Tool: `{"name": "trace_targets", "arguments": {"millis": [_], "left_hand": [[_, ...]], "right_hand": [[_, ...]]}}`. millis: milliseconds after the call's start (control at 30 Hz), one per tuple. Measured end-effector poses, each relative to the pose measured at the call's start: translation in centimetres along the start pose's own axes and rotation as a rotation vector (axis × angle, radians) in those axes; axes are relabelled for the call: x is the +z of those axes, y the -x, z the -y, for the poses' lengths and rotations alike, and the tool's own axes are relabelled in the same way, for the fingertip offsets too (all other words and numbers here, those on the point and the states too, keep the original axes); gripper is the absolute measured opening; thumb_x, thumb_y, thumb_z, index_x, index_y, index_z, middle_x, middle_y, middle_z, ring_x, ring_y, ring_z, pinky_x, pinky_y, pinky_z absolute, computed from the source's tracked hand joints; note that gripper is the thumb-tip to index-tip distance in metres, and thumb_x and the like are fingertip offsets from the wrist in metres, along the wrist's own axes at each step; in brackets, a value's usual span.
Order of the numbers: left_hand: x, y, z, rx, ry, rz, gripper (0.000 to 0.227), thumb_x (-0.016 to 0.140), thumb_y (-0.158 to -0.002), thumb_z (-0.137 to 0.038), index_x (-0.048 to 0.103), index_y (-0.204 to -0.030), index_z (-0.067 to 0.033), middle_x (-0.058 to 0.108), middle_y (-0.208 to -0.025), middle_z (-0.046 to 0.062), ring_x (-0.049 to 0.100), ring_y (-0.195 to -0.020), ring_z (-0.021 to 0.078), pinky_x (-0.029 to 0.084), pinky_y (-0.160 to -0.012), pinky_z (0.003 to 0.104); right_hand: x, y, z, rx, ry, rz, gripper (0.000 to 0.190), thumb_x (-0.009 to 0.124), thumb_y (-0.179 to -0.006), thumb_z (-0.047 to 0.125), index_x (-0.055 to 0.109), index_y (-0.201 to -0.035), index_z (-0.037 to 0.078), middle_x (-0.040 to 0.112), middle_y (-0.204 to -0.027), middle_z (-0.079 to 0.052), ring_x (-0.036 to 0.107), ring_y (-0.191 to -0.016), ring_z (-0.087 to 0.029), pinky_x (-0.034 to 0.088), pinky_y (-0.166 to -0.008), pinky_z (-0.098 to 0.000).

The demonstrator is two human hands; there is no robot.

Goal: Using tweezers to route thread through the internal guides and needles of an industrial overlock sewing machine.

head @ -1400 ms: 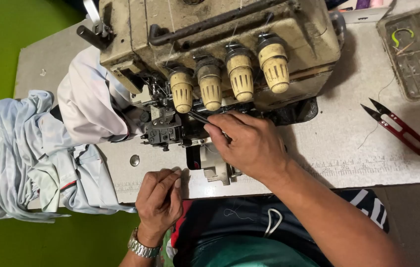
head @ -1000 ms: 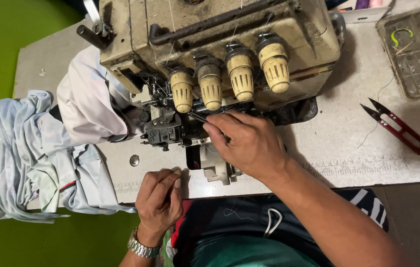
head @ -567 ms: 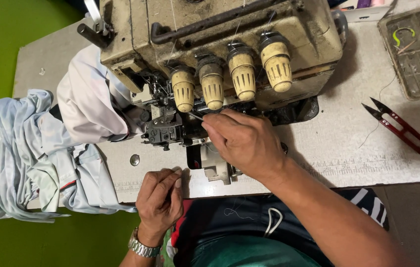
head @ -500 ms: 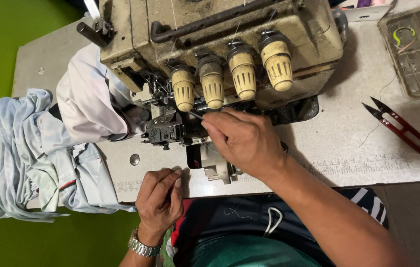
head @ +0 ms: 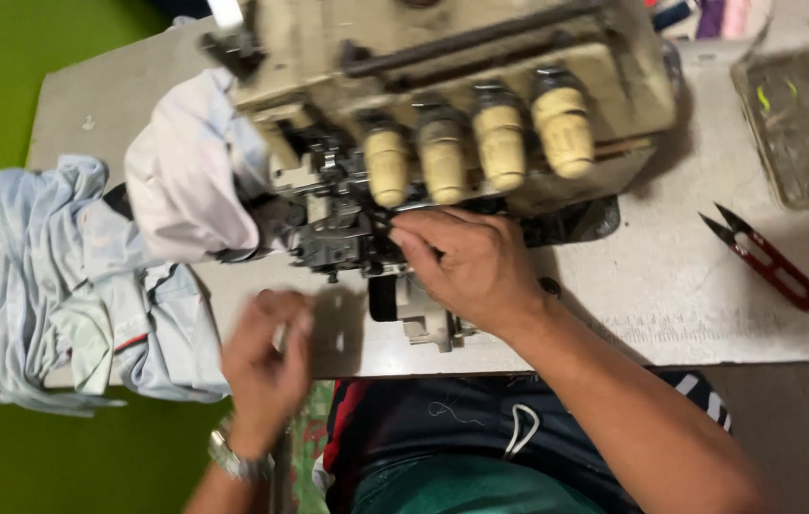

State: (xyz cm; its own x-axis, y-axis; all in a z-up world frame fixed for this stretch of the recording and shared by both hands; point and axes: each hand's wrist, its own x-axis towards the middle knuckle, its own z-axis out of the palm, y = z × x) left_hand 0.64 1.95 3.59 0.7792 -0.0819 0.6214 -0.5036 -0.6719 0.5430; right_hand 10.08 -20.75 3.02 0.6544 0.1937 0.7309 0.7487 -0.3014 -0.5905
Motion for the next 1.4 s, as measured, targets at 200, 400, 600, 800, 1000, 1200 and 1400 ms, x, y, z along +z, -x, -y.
{"name": "trace_targets", "arguments": {"millis": [200,400,600,800,1000,1200,1400], "left_hand": [[-1.9,-8.4,1.2,0.246,-0.022,-0.080,0.010,0.074,-0.093,-0.006,0.077,-0.102,-0.0038,0.068,-0.088,0.015,0.066,-0.072,0.0350,0.054,-0.065,0.043],[-1.9,-11.6,1.9,0.407,-0.212,0.083,0.008,0.071,-0.092,-0.008,0.075,-0.096,-0.0133,0.062,-0.087,0.011,0.064,-0.075,0.0393,0.050,-0.057,0.050],[-3.0,-12.6,2.9,0.423,-0.072,0.192,0.010,0.070,-0.085,0.002,0.071,-0.092,-0.0051,0.057,-0.083,0.014,0.061,-0.071,0.0401,0.049,-0.058,0.051],[-2.7,-13.6,4.5,0.485,-0.101,0.280,0.012,0.070,-0.085,-0.002,0.075,-0.084,-0.0134,0.053,-0.082,0.003,0.057,-0.070,0.0237,0.047,-0.057,0.036],[-2.1,-13.9,5.1,0.489,-0.117,0.296,0.008,0.073,-0.091,-0.012,0.079,-0.089,-0.0157,0.054,-0.086,-0.001,0.054,-0.073,0.0166,0.049,-0.064,0.030],[-1.7,-12.7,5.9,0.474,0.055,0.173,0.008,0.073,-0.091,-0.007,0.076,-0.097,-0.0115,0.061,-0.090,0.009,0.067,-0.081,0.0351,0.054,-0.069,0.043],[-3.4,-8.6,4.6,0.215,-0.075,0.166,0.018,0.076,-0.091,-0.010,0.080,-0.106,-0.0190,0.061,-0.090,0.006,0.066,-0.075,0.0247,0.055,-0.070,0.036]], "right_hand": [[0.6,-0.4,0.3,0.140,-0.036,0.021,0.014,0.068,-0.095,0.014,0.080,-0.100,0.017,0.076,-0.076,-0.007,0.074,-0.076,-0.033,0.058,-0.064,-0.0402],[1.5,-0.4,2.1,0.415,-0.013,0.026,0.015,0.068,-0.090,0.013,0.078,-0.102,0.011,0.074,-0.070,-0.014,0.074,-0.062,-0.024,0.058,-0.059,-0.0392],[2.0,-0.7,3.0,0.492,0.010,0.054,0.018,0.063,-0.093,0.008,0.077,-0.105,0.007,0.076,-0.073,-0.015,0.074,-0.063,-0.021,0.059,-0.060,-0.0379],[2.3,-0.2,2.0,0.516,0.021,0.048,0.019,0.064,-0.096,0.008,0.076,-0.110,0.005,0.077,-0.080,-0.017,0.074,-0.062,-0.021,0.059,-0.057,-0.0360],[1.9,0.6,2.0,0.574,-0.010,0.011,0.021,0.068,-0.092,0.005,0.075,-0.112,0.002,0.077,-0.083,-0.017,0.074,-0.062,-0.020,0.059,-0.055,-0.0335],[0.3,0.8,1.9,0.568,-0.023,-0.001,0.019,0.067,-0.093,0.008,0.076,-0.110,0.004,0.078,-0.088,-0.016,0.073,-0.063,-0.020,0.059,-0.058,-0.0319],[-1.1,0.8,2.0,0.379,-0.074,-0.044,0.017,0.067,-0.093,0.008,0.076,-0.107,0.003,0.075,-0.081,-0.020,0.077,-0.067,-0.030,0.061,-0.057,-0.0421]]}}
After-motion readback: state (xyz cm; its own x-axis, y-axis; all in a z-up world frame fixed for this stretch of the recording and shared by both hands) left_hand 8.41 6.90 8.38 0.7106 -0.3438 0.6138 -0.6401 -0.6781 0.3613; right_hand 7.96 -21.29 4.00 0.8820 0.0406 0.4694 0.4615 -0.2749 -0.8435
